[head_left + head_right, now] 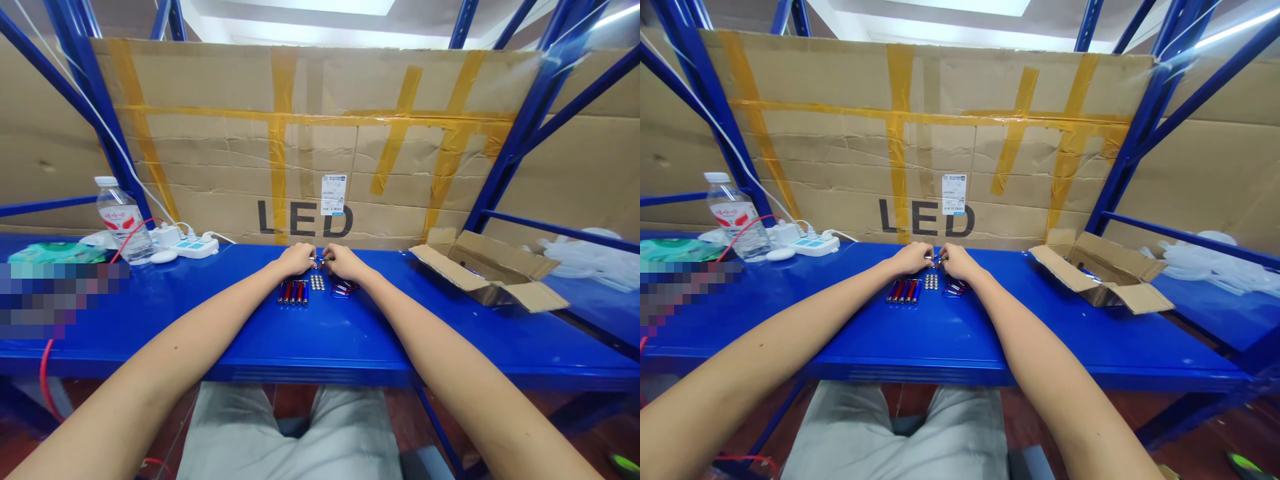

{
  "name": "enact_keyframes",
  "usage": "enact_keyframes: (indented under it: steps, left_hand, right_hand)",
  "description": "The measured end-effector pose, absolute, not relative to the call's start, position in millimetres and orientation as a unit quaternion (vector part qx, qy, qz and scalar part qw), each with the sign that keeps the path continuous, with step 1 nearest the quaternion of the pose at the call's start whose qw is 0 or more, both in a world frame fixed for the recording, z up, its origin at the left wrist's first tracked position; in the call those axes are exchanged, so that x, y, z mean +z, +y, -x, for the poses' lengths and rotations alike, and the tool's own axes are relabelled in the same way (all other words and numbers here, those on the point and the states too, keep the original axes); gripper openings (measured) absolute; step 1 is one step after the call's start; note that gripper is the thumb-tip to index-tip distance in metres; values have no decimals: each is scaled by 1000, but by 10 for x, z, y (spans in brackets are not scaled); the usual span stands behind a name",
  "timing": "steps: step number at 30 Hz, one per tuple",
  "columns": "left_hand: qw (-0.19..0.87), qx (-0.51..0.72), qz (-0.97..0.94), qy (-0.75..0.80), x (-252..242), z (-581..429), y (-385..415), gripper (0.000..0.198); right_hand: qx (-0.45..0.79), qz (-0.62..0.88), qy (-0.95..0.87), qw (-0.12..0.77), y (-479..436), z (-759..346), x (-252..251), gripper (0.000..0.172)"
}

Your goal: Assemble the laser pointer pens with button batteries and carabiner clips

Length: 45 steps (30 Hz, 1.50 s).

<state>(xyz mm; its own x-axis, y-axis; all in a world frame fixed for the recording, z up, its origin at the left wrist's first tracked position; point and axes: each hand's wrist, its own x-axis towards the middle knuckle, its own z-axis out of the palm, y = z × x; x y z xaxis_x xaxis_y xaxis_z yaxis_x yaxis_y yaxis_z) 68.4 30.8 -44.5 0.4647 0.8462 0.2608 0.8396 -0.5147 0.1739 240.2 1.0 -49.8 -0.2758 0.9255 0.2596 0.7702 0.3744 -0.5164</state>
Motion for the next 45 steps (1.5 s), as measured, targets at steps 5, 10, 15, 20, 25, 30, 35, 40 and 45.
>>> enact_keyframes:
  steps: [5,10,15,20,25,30,35,40,45]
  left_hand:
    - [115,192,-855,469,-469,-655,406,18]
    - [248,194,-858,407,-459,-587,445,24]
    - [303,190,-844,400,-463,-560,458,33]
    - [312,199,-832,414,-471,-567,464,33]
    - [300,197,-827,432,-463,-558,454,28]
    - [290,187,-831,437,-473,-562,463,29]
    - [306,200,-824,433,-493,-571,470,28]
    - [309,199,-819,441,-486,-575,461,29]
    - [313,197,-819,439,-476,-570,460,28]
  right_hand:
    - [172,528,-787,266,-11,-2399,-482,23]
    - [173,519,-795,262,-30,-2399,-468,25]
    - [194,518,-790,264,-44,-2403,-449,27]
    - [142,544,-765,314,-13,-2434,-443,27]
    - [144,532,-786,279,-13,-2432,-464,28]
    - [161,520,-797,261,-45,-2405,-452,27]
    - [173,521,-794,260,-64,-2401,-431,25]
    - [187,522,-791,259,-77,-2398,-428,24]
    - [209,522,-785,260,-104,-2391,-413,27]
